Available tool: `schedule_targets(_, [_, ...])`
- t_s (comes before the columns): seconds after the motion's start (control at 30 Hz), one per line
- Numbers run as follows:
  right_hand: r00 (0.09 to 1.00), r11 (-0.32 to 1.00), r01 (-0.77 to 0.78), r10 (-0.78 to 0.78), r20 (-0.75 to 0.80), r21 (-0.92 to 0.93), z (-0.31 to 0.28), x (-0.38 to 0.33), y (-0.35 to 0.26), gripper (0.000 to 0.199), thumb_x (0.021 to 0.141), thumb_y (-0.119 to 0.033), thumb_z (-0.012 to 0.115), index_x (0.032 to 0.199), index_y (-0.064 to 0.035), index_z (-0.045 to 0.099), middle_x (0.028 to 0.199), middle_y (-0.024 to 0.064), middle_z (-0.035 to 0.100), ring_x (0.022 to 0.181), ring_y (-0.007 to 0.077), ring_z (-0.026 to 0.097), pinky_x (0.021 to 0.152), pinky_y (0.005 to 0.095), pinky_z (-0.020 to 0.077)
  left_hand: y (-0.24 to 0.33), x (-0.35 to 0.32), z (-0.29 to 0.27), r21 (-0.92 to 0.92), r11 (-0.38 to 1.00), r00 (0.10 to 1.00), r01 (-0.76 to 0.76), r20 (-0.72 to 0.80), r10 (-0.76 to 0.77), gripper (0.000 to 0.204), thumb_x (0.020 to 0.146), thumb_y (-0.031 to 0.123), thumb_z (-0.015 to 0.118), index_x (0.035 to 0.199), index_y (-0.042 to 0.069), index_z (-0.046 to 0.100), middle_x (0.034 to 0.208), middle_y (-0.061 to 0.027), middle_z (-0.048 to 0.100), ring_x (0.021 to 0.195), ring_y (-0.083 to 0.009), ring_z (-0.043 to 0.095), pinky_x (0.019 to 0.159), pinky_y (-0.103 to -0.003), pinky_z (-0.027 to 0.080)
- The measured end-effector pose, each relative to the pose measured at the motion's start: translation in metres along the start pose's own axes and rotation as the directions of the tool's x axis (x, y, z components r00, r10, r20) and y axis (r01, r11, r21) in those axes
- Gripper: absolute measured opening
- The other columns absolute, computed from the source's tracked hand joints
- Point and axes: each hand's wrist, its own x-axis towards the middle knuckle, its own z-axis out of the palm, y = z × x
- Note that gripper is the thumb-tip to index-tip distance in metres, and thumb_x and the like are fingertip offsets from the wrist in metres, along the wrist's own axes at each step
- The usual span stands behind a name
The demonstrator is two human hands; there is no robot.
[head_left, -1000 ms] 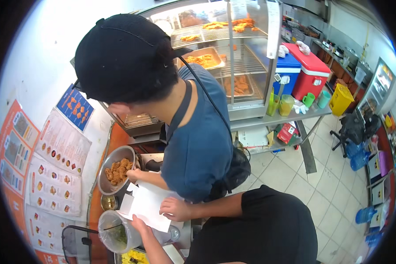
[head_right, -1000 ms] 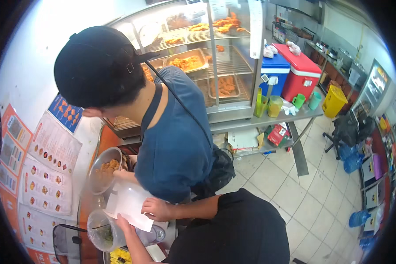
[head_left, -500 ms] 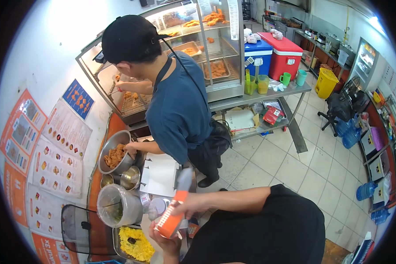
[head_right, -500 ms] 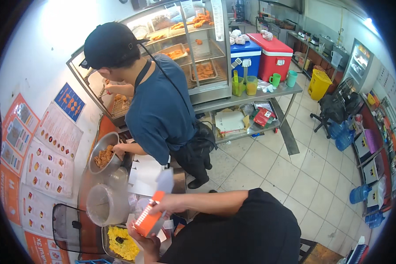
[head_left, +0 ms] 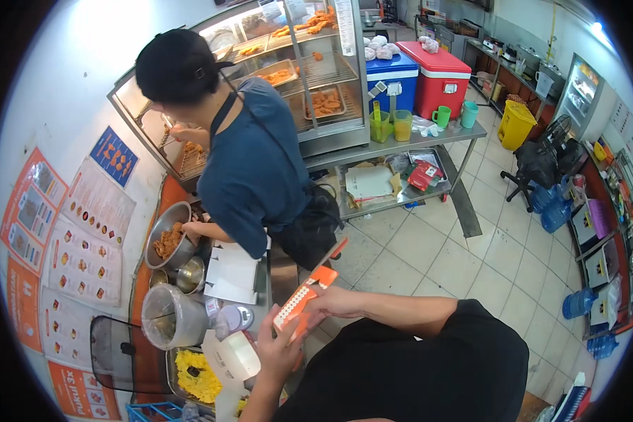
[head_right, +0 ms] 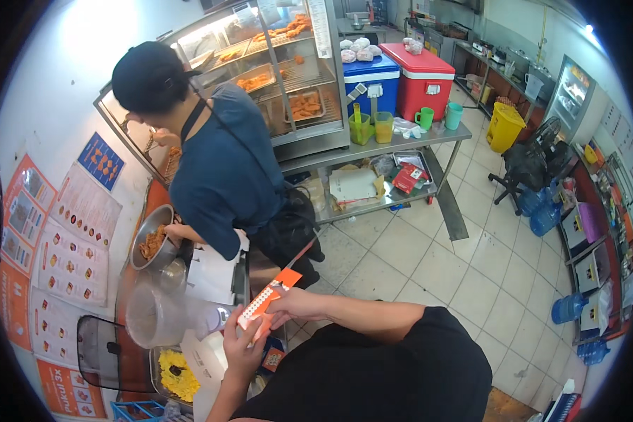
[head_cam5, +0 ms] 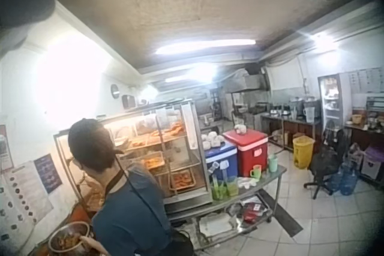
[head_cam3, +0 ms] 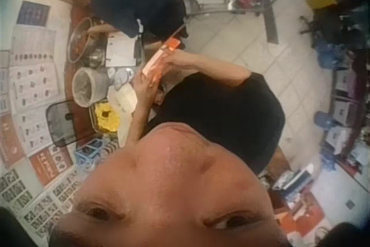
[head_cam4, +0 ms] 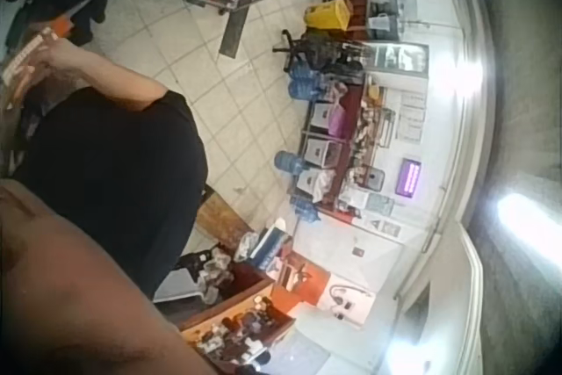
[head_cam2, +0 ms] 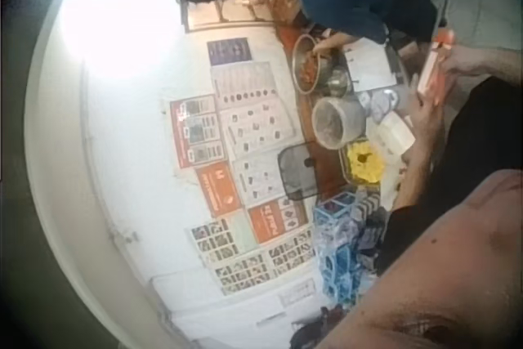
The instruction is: The person folds cardboard food boxes by hand and arranges boxes on a shelf under a counter.
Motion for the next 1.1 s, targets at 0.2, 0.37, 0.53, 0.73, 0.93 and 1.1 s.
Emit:
schedule_targets(0.2, [0.99, 0.992, 0.082, -0.092, -0.103, -0.098, -0.066, -0.097, -0.05, 0.05, 0.103, -0.018, 0.056, 0.146, 0.0001, 0.039, 0.132, 0.0154, 0.061, 0.121, 0.0263, 0.063, 0.104, 0.0405, 0.0523, 0.056, 0.068, 0.086, -0.028, 0.995, 0.991, -0.094, -0.1, 0.091, 0.047, 0.076, 0.011, 0.085, 0.12, 0.01, 0.069, 0.13, -0.024, 0.056, 0.112, -0.0397, 0.062, 0.094, -0.044, 0.053])
schedule_targets(0.37, [0.934, 0.939, 0.338, -0.326, -0.146, 0.065, -0.159, -0.221, -0.096, 0.054, 0.107, -0.037, 0.046, 0.145, 0.001, 0.046, 0.142, 0.0225, 0.056, 0.124, 0.0377, 0.061, 0.105, 0.0515, 0.048, 0.102, 0.135, 0.162, -0.31, 0.932, 0.98, -0.187, -0.12, 0.157, 0.046, 0.074, 0.016, 0.089, 0.115, 0.007, 0.071, 0.122, -0.02, 0.062, 0.106, -0.0353, 0.064, 0.088, -0.042, 0.054])
schedule_targets(0.53, [0.86, 0.938, 0.328, -0.345, -0.376, -0.11, -0.201, -0.327, -0.148, 0.046, 0.106, -0.038, 0.049, 0.127, 0.0007, 0.061, 0.109, 0.0163, 0.071, 0.093, 0.0257, 0.069, 0.077, 0.0388, 0.0552, 0.144, 0.207, 0.22, -0.441, 0.793, 0.906, -0.42, -0.149, 0.397, 0.045, 0.069, 0.018, 0.092, 0.109, 0.011, 0.073, 0.123, -0.0151, 0.063, 0.107, -0.0337, 0.065, 0.087, -0.04, 0.056])
schedule_targets(0.73, [0.481, 0.842, 0.075, -0.5, -0.72, -0.535, -0.221, -0.32, -0.155, 0.042, 0.108, -0.04, 0.049, 0.097, -0.0037, 0.066, 0.076, 0.0021, 0.063, 0.064, 0.01, 0.06, 0.054, 0.0242, 0.0449, 0.158, 0.284, 0.3, -0.54, 0.714, 0.893, -0.445, -0.207, 0.4, 0.046, 0.071, 0.013, 0.091, 0.113, 0.01, 0.07, 0.126, -0.0152, 0.06, 0.118, -0.0386, 0.063, 0.096, -0.045, 0.056])
schedule_targets(0.93, [0.51, 0.823, 0.566, -0.308, -0.804, 0.044, -0.26, -0.271, -0.181, 0.038, 0.108, -0.04, 0.049, 0.088, -0.0086, 0.059, 0.065, -0.0027, 0.047, 0.055, 0.01, 0.043, 0.053, 0.0255, 0.0354, 0.131, 0.344, 0.348, -0.484, 0.667, 0.822, -0.566, -0.266, 0.504, 0.043, 0.073, 0.01, 0.087, 0.112, 0.01, 0.07, 0.126, -0.016, 0.062, 0.114, -0.0349, 0.066, 0.096, -0.045, 0.056])
schedule_targets(1.1, [0.452, 0.891, 0.405, -0.391, -0.802, -0.207, -0.332, -0.293, -0.234, 0.032, 0.107, -0.032, 0.05, 0.086, -0.008, 0.055, 0.064, -0.0025, 0.041, 0.054, 0.0112, 0.038, 0.052, 0.0272, 0.0317, 0.079, 0.419, 0.363, -0.636, 0.587, 0.81, -0.5, -0.105, 0.577, 0.041, 0.074, 0.013, 0.086, 0.11, 0.009, 0.069, 0.124, -0.0182, 0.063, 0.108, -0.0341, 0.068, 0.09, -0.042, 0.057])
